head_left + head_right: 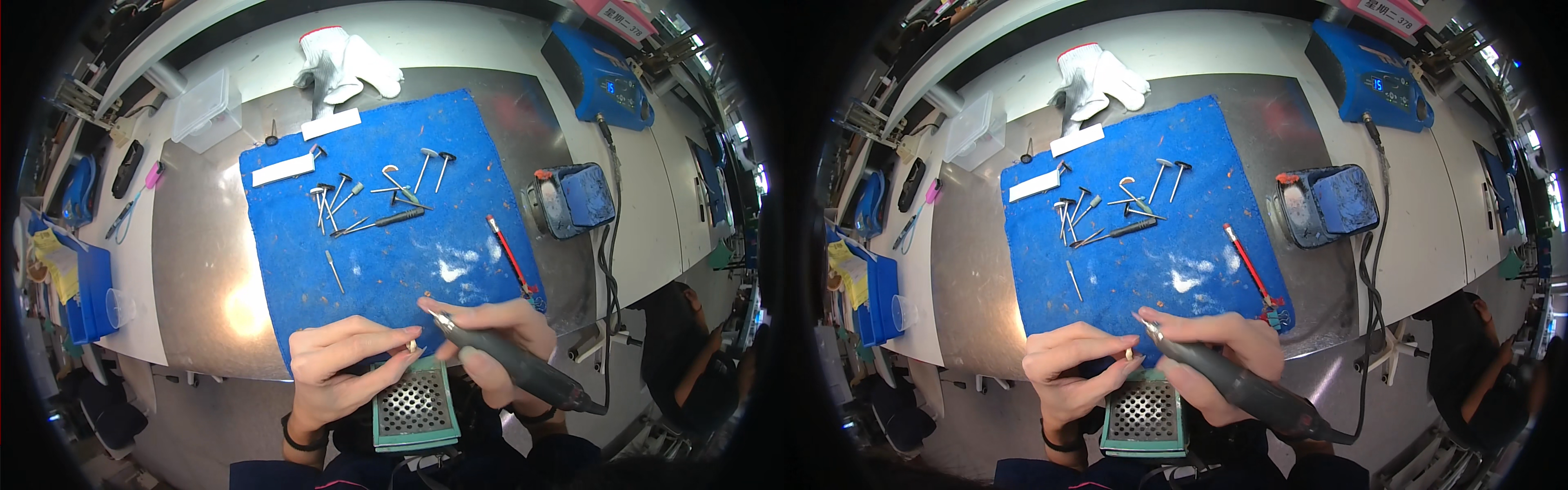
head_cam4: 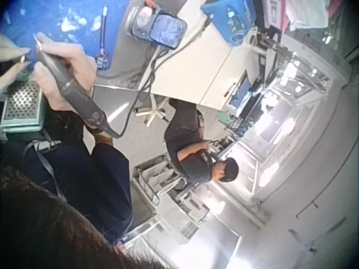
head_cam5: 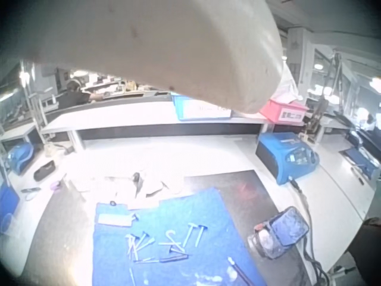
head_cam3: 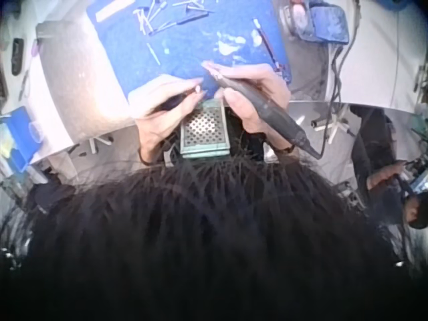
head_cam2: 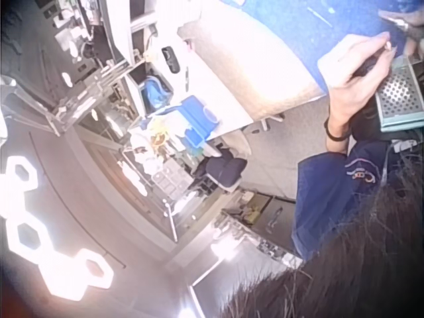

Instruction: Grind and polish small metal parts using a handheld rotary tool.

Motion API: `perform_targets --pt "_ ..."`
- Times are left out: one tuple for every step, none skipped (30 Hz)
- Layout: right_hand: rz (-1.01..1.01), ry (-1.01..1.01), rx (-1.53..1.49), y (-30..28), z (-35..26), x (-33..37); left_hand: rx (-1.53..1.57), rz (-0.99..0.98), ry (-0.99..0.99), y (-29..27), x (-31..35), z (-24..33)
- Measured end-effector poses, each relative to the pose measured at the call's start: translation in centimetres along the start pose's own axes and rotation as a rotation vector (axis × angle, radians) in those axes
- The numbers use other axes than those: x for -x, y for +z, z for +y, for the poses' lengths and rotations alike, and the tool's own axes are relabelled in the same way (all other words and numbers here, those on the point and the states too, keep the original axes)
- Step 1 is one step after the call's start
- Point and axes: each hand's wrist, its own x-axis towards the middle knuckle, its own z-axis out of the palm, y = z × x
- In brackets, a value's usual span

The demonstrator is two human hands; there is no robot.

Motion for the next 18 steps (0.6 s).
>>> perform_targets --pt "0.088 -0.151 -0.120 0.3 1.3 0.3 0.009 -0.015 -0.023 0.1 -0.1 -0.1" --pt "0.170 -0.304 -0.246 0.6 1.9 0.4 0.005 -0.014 -0.023 0.0 -0.1 -0.1" --pt "0.092 -0.381 -0.258 0.3 1.9 -0.3 0.003 -0.026 -0.026 0.0 -0.1 0.0" --pt "0.091 -0.382 -0.260 0.2 2.0 -0.3 0.000 -0.038 -0.029 0.0 -0.2 0.0" --pt "0.063 -0.370 -0.270 0.2 2.0 -0.3 0.000 -0.037 -0.029 -0.1 -0.2 0.0" --pt "0.034 -0.358 -0.279 0.2 2.1 -0.3 -0.005 -0.035 -0.030 -0.1 -0.1 0.0" --pt "0.035 -0.357 -0.278 0.1 2.1 -0.3 -0.009 -0.032 -0.030 -0.1 -0.1 0.0" --pt "0.018 -0.368 -0.217 -0.1 2.0 -0.2 -0.010 -0.032 -0.030 -0.1 -0.1 0.0" --pt "0.002 -0.379 -0.154 -0.3 2.0 -0.2 -0.013 -0.039 -0.036 -0.1 -0.1 0.1" --pt "0.002 -0.379 -0.155 -0.4 2.0 -0.2 -0.016 -0.047 -0.041 -0.1 -0.1 0.1" --pt "-0.010 -0.375 -0.135 -0.5 1.9 -0.2 -0.017 -0.047 -0.042 -0.2 -0.1 0.1" --pt "-0.021 -0.372 -0.116 -0.5 1.9 -0.3 -0.024 -0.050 -0.047 -0.2 0.0 0.1" --pt "-0.021 -0.372 -0.116 -0.5 1.9 -0.4 -0.032 -0.054 -0.053 -0.3 0.0 0.2" --pt "-0.026 -0.378 -0.115 -0.5 1.8 -0.5 -0.030 -0.055 -0.053 -0.3 0.0 0.1" --pt "-0.030 -0.385 -0.113 -0.5 1.8 -0.5 -0.033 -0.054 -0.054 -0.2 0.0 0.1" --pt "-0.029 -0.384 -0.112 -0.5 1.8 -0.5 -0.036 -0.053 -0.054 -0.2 0.0 0.1" --pt "-0.033 -0.373 -0.124 -0.4 1.7 -0.5 -0.036 -0.054 -0.054 -0.2 -0.1 0.1" --pt "-0.037 -0.362 -0.135 -0.4 1.7 -0.5 -0.036 -0.051 -0.049 -0.2 -0.1 0.1"
